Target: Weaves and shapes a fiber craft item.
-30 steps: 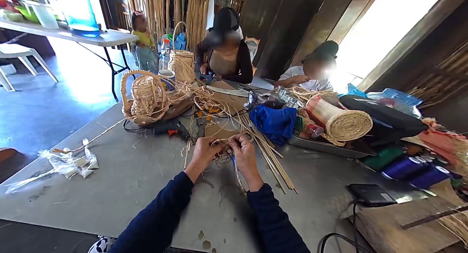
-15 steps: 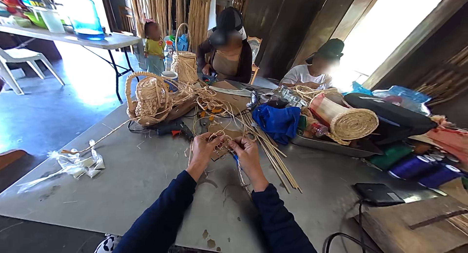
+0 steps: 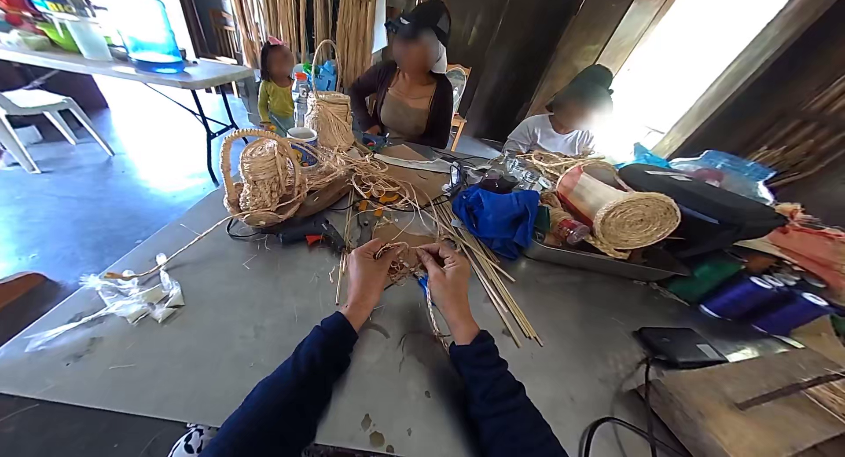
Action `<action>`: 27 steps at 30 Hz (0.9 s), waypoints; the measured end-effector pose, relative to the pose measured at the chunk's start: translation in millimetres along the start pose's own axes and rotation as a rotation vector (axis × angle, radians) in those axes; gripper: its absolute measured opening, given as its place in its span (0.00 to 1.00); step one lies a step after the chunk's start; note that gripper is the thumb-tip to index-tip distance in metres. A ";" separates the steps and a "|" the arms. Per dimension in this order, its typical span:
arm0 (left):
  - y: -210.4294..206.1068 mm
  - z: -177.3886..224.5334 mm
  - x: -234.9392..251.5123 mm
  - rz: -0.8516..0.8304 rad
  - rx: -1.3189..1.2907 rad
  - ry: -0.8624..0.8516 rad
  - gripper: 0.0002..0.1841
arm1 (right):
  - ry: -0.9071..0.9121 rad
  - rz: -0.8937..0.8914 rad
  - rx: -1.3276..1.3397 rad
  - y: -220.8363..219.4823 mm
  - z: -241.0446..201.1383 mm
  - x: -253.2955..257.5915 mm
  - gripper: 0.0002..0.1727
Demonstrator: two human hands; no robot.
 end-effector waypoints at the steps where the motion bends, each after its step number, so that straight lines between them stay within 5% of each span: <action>1: 0.0 0.2 -1.3 0.010 0.021 -0.031 0.05 | 0.040 0.024 -0.021 1.2 0.1 0.5 0.05; 6: -1.7 1.8 -4.0 0.012 0.084 -0.132 0.06 | 0.125 0.064 -0.094 3.1 -3.5 0.8 0.06; 12: 3.7 4.6 12.3 -0.339 0.101 -0.053 0.18 | 0.176 -0.071 -0.181 1.9 -5.3 2.0 0.07; 16: 9.2 12.8 14.3 -0.430 0.212 -0.119 0.12 | 0.196 -0.146 -0.206 -2.9 -9.2 -1.4 0.07; 27: 6.4 19.3 8.3 -0.351 0.348 -0.186 0.09 | 0.192 -0.108 -0.143 -7.1 -7.4 -2.6 0.07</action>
Point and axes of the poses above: each hand's wrist, its own x-axis towards the middle knuckle, its own y-axis out of the back of the hand, z = x × y, the point moved 4 cm from there along x, towards the middle knuckle, and after that the axes turned 6 degrees about z, right-handed, at the moved point
